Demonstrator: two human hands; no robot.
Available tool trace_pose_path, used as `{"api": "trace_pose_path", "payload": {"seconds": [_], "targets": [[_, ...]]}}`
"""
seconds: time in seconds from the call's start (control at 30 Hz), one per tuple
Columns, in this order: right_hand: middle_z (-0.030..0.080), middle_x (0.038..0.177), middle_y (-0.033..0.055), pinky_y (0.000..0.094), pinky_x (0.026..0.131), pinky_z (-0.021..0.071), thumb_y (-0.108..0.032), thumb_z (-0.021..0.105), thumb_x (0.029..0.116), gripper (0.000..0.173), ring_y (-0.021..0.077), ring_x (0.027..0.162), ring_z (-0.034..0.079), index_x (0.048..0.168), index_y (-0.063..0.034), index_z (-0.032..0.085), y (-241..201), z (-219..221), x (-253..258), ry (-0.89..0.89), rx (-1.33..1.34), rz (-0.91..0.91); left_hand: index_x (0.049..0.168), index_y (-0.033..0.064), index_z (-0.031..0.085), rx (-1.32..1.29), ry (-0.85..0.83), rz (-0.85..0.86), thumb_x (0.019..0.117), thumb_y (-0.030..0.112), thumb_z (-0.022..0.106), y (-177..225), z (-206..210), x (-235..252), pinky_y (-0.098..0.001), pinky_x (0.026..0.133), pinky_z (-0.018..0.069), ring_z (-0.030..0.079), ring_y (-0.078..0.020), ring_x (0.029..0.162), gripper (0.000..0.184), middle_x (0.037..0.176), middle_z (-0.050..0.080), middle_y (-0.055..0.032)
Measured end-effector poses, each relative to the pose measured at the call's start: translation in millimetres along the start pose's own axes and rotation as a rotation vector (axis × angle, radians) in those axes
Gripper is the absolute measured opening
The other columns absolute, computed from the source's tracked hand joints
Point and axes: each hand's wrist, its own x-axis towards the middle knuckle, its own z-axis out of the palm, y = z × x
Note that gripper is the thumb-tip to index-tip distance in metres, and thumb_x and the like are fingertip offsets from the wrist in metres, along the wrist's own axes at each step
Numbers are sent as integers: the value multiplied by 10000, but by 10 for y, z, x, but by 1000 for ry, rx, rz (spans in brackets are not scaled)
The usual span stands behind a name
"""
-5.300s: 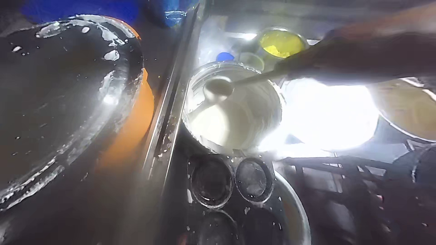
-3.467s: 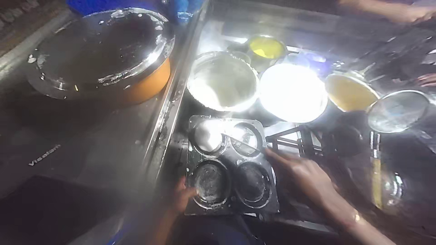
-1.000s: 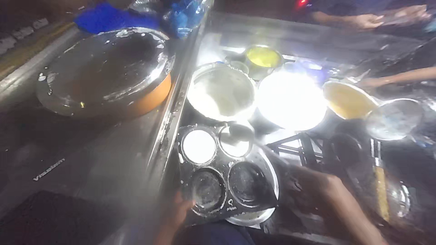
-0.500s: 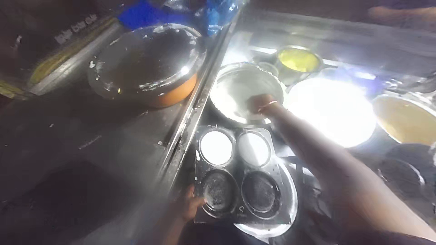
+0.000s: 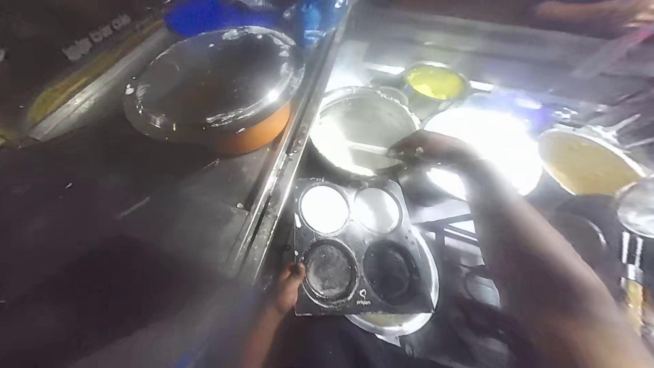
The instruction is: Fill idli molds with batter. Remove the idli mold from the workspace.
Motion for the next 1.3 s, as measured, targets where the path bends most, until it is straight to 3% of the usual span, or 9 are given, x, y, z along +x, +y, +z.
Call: {"api": "trace_pose_path", "payload": {"seconds": [0.27, 0.47, 0.63, 0.77, 0.9, 1.03, 1.1, 1.23, 1.3], "targets": [[587, 635, 44, 244, 407, 422, 3, 536, 1010, 219, 95, 453, 491, 1128, -34, 717, 153, 477, -1091, 133, 278, -16, 1125, -27, 603, 31, 19, -25, 1013, 100, 520, 85, 1, 32, -160, 917, 506, 610, 58, 955, 189, 999, 663, 36], [692, 826, -3, 251, 660, 558, -110, 694, 888, 257, 26, 684, 629, 1127, -16, 695, 377, 1185, -1983, 114, 24, -47, 1136, -75, 574, 38, 3, -47, 1021, 51, 494, 135, 97, 46, -148, 923, 480, 584, 61, 967, 189, 1024, 640, 9], [761, 831, 40, 505, 629, 581, -305, 627, 915, 280, 207, 693, 721, 1110, -188, 790, 524, 2052, -2465, 361, -195, -49, 1163, -76, 566, 63, -25, -56, 1028, 81, 481, 122, 77, 65, -129, 936, 462, 565, 81, 989, 224, 1049, 629, 11], [785, 940, 91, 394, 651, 604, -277, 531, 1012, 316, 229, 774, 757, 1074, -135, 807, 593, 2434, -2684, 586, -401, -257, 1175, -66, 577, 66, 12, -68, 1000, -23, 457, 28, 36, 80, -165, 874, 524, 623, 42, 939, 216, 1002, 672, 17], [783, 956, 84, 351, 638, 581, -190, 480, 992, 326, 233, 784, 749, 1056, -139, 796, 674, 2635, -2675, 600, -519, -324, 1171, -65, 577, 73, 18, -91, 1055, 57, 424, 11, 26, 93, -154, 900, 502, 602, 58, 942, 227, 1000, 655, 21], [780, 983, 95, 321, 716, 591, -212, 500, 1029, 306, 203, 836, 747, 1091, -109, 782, 730, 2718, -2690, 600, -392, -349, 1047, 113, 637, -44, -91, 3, 998, 152, 544, -150, -104, 128, -169, 810, 551, 651, 67, 849, 112, 877, 697, 148], [785, 985, 72, 350, 676, 601, -208, 509, 1000, 298, 206, 818, 757, 1072, -140, 790, 753, 2700, -2668, 569, -445, -321, 1091, 41, 604, 6, -52, -7, 1013, 142, 521, -101, -65, 133, -165, 878, 525, 623, 71, 916, 152, 938, 672, 113], [751, 850, -12, 219, 652, 577, -262, 596, 951, 263, 15, 701, 675, 1055, -105, 780, 684, 2436, -2638, 478, -50, -157, 1130, 11, 595, 10, -50, 41, 1000, 137, 552, -127, -68, 160, -143, 935, 501, 612, 94, 972, 185, 982, 676, 114], [752, 907, -13, 130, 728, 567, -276, 660, 928, 333, -81, 765, 655, 1118, -15, 743, 548, 2060, -2568, 446, 116, -100, 1028, 75, 627, 10, -25, 44, 986, 179, 592, -144, -64, 163, -145, 896, 508, 614, 99, 920, 117, 910, 674, 145]]}}
